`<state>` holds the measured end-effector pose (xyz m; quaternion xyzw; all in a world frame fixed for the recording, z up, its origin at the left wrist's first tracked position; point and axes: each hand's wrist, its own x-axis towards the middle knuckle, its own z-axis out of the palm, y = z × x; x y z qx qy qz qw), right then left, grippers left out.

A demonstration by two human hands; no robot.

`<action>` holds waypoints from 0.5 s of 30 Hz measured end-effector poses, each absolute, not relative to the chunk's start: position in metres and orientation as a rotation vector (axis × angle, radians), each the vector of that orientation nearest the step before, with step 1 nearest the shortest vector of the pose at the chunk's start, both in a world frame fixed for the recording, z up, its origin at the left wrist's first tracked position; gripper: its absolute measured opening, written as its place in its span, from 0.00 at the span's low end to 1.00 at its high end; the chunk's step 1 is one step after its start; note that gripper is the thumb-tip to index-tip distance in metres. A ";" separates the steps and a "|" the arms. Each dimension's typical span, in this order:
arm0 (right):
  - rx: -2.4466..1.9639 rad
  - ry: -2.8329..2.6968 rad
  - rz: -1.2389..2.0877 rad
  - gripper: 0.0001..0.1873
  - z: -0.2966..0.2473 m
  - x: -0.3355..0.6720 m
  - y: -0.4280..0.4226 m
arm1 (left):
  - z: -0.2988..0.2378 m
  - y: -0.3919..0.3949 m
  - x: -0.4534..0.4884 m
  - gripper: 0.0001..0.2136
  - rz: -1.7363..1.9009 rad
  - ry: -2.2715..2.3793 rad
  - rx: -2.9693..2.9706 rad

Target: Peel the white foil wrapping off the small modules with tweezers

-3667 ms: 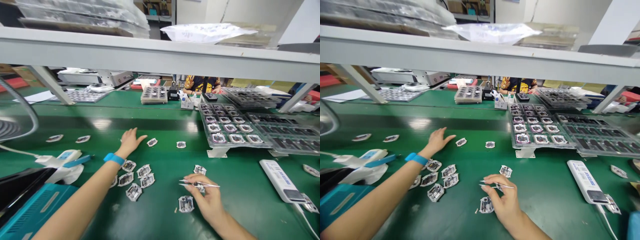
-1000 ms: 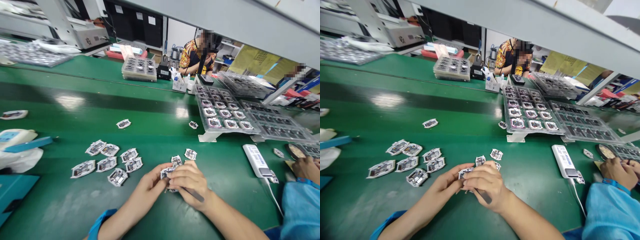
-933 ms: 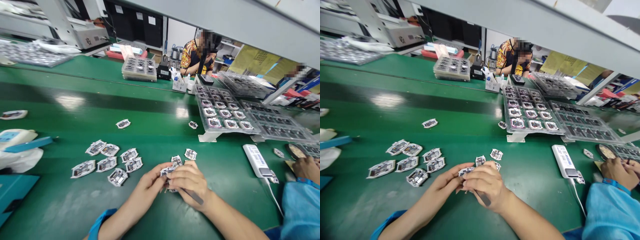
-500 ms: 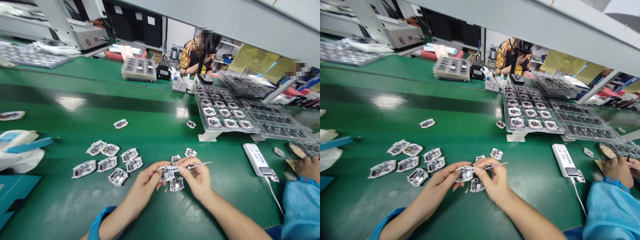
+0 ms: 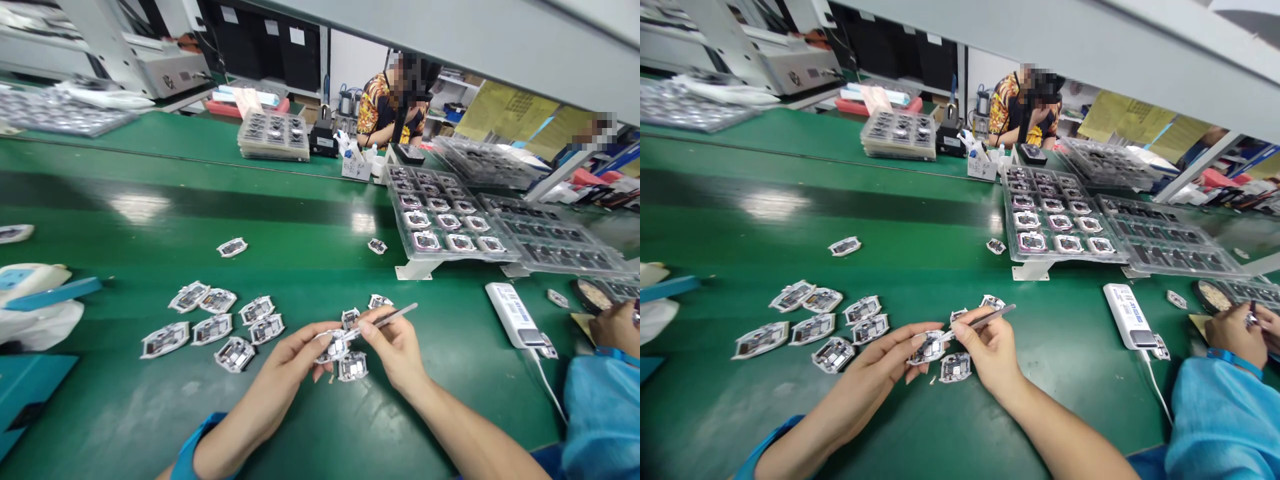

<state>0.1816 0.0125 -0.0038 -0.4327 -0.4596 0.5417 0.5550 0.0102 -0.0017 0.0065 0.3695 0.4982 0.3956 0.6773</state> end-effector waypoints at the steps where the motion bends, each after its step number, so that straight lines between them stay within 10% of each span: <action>1: -1.017 -1.079 1.257 0.11 -0.004 0.181 0.012 | 0.007 -0.001 0.011 0.17 0.881 1.128 0.841; 15: -1.050 -1.068 1.314 0.12 -0.003 0.180 0.013 | 0.005 -0.001 0.012 0.16 0.857 1.185 1.139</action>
